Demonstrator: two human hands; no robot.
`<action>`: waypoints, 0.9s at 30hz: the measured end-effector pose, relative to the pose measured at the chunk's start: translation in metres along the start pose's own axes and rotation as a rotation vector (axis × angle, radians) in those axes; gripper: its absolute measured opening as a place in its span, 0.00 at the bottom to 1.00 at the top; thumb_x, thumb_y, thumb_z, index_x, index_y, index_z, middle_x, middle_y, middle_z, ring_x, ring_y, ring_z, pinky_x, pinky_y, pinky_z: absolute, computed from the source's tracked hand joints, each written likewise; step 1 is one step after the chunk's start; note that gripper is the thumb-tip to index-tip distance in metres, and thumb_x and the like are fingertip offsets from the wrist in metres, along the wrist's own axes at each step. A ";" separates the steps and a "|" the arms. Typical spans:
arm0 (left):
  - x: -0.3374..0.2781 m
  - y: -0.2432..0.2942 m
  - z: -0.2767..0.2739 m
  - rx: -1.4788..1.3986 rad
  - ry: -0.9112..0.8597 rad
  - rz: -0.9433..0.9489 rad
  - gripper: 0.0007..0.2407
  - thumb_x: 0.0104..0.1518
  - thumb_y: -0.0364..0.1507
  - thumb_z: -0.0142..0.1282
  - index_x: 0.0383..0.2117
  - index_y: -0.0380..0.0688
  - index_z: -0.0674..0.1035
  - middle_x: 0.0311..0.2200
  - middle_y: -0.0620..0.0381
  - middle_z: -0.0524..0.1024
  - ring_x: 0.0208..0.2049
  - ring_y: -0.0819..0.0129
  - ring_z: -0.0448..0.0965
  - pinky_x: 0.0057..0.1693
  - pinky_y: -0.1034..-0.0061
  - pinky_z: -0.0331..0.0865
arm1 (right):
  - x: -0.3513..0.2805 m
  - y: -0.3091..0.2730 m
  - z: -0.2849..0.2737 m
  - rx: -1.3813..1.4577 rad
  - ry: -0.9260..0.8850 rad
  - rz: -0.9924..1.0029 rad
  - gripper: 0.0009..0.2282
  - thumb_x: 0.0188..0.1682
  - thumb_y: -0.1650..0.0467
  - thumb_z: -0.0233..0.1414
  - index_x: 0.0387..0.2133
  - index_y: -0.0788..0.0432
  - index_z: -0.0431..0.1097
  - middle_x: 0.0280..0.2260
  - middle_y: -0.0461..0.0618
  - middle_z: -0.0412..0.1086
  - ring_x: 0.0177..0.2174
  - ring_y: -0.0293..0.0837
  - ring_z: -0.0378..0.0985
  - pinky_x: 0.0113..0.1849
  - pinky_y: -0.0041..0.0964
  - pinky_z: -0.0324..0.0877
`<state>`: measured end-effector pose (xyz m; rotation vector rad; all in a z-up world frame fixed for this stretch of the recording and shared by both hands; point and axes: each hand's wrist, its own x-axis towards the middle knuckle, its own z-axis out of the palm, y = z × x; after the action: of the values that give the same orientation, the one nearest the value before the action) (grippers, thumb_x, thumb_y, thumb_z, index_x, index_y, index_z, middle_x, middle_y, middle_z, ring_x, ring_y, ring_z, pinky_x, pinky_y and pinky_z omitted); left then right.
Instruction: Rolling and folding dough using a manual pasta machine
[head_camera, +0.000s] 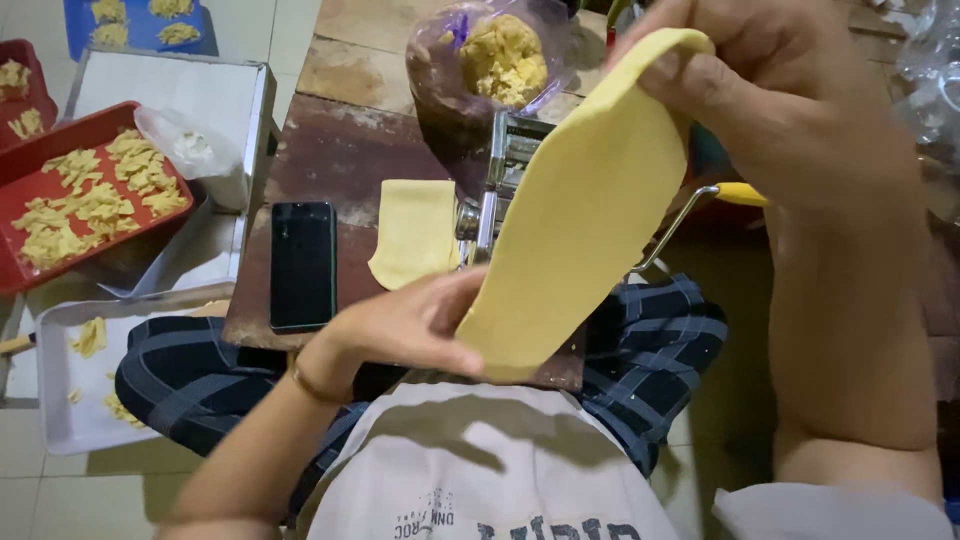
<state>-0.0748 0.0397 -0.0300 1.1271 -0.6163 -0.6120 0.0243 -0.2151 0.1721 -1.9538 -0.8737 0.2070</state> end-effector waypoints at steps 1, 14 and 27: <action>0.018 0.011 -0.002 0.211 -0.058 0.065 0.25 0.52 0.42 0.60 0.50 0.36 0.72 0.36 0.56 0.73 0.29 0.72 0.69 0.33 0.82 0.64 | 0.003 -0.008 -0.002 -0.064 -0.064 -0.100 0.10 0.63 0.79 0.41 0.52 0.77 0.64 0.38 0.62 0.69 0.26 0.42 0.71 0.29 0.28 0.70; 0.154 0.030 -0.054 0.511 0.041 -0.114 0.36 0.49 0.49 0.57 0.62 0.38 0.63 0.56 0.39 0.74 0.53 0.47 0.81 0.53 0.58 0.82 | 0.024 0.101 -0.036 -0.296 0.333 0.031 0.08 0.66 0.74 0.49 0.43 0.70 0.72 0.30 0.52 0.71 0.24 0.38 0.72 0.22 0.28 0.68; 0.173 0.049 -0.075 0.563 0.210 -0.066 0.37 0.57 0.57 0.34 0.67 0.42 0.54 0.62 0.33 0.66 0.58 0.42 0.75 0.54 0.51 0.81 | -0.028 0.083 -0.034 -0.249 0.237 -0.081 0.19 0.54 0.83 0.40 0.60 0.69 0.62 0.53 0.67 0.67 0.44 0.54 0.71 0.45 0.40 0.71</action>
<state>0.1034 -0.0223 0.0165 1.7199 -0.5860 -0.3729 0.0606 -0.2813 0.1162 -2.1136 -0.8505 -0.1871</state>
